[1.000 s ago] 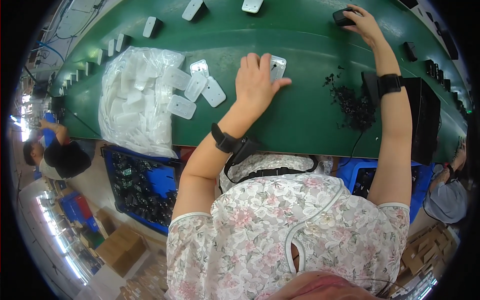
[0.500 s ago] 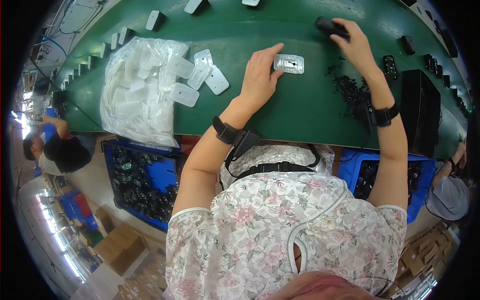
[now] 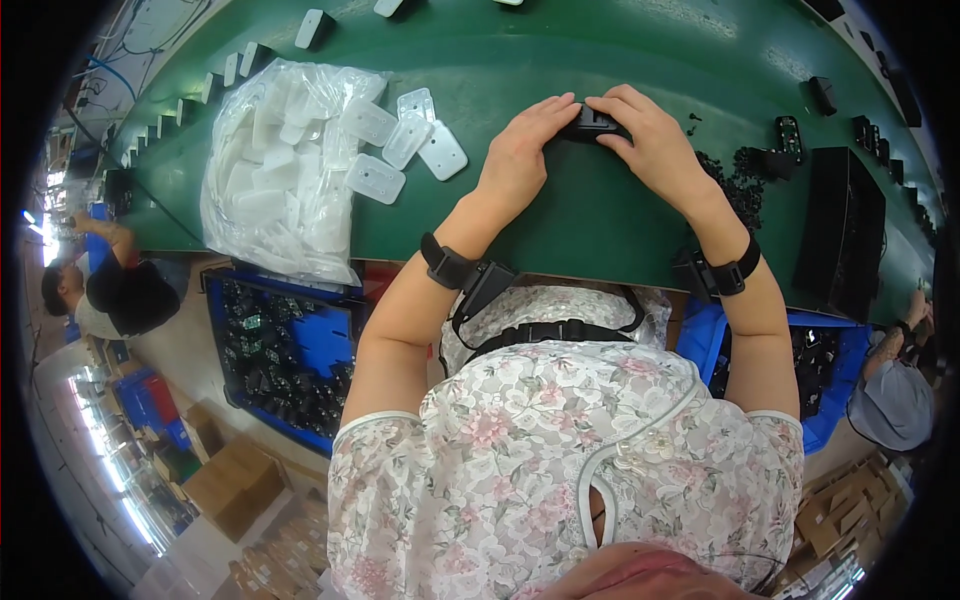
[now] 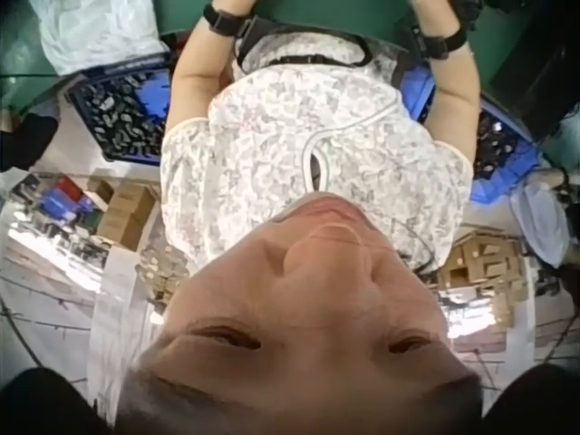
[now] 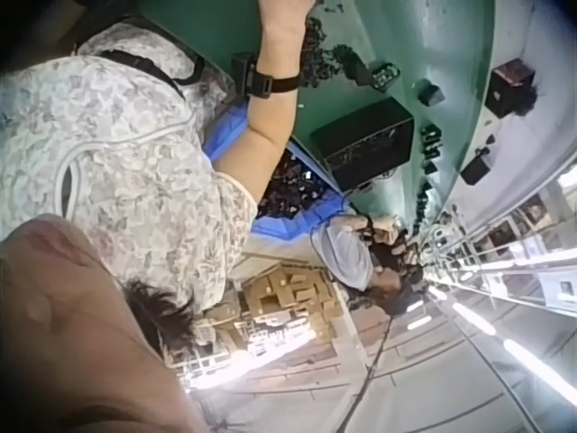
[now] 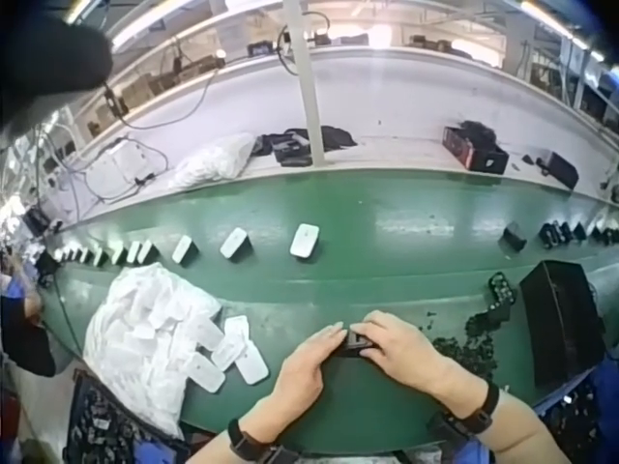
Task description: The person picks up a white plastic plate, inserts a small black component into it by hand, and then presses the plate onto a black electronic housing. This process is repeated multiple times using parts from the assembly line.
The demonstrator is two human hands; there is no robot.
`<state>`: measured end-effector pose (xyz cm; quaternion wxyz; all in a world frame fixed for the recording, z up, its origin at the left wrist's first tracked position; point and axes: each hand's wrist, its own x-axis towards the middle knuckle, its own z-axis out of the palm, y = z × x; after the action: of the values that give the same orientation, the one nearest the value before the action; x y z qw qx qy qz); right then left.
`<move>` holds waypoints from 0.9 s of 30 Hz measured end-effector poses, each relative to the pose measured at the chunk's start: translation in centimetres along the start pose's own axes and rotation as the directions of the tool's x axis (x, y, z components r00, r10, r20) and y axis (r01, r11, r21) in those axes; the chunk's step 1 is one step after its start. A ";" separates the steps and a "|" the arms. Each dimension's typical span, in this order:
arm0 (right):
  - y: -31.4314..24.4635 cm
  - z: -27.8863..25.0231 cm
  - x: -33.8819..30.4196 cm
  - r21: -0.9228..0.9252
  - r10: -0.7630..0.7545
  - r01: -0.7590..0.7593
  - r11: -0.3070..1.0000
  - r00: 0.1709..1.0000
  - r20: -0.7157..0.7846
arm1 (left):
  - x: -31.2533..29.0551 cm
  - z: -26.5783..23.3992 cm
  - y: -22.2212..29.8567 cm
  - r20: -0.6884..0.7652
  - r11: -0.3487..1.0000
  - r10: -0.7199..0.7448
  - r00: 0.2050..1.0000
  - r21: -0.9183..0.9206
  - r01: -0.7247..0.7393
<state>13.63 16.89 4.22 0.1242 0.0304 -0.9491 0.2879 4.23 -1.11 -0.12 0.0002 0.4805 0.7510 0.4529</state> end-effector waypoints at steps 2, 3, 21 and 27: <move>0.1 0.1 -0.1 -0.006 0.000 0.000 1.000 1.000 0.004 | 0.1 -0.2 0.3 0.029 0.997 0.035 0.999 0.072 -0.037; 0.1 0.2 -0.2 -0.024 -0.010 0.010 1.000 1.000 -0.004 | 0.1 -0.3 0.3 0.031 0.997 0.033 0.999 0.070 -0.035; 5.4 -3.7 0.9 0.234 0.222 -0.191 0.953 0.969 -0.111 | 5.2 1.3 -0.6 -0.059 0.967 -0.048 0.997 0.248 0.061; 8.1 -4.9 -3.5 0.036 0.420 -0.421 0.906 0.888 -0.189 | 13.4 3.5 -2.8 0.164 0.780 -0.505 0.847 -0.333 0.529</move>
<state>16.98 26.34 2.90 0.1501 -0.2042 -0.9175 0.3067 -3.52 10.61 1.72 0.2383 0.2620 0.7557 0.5510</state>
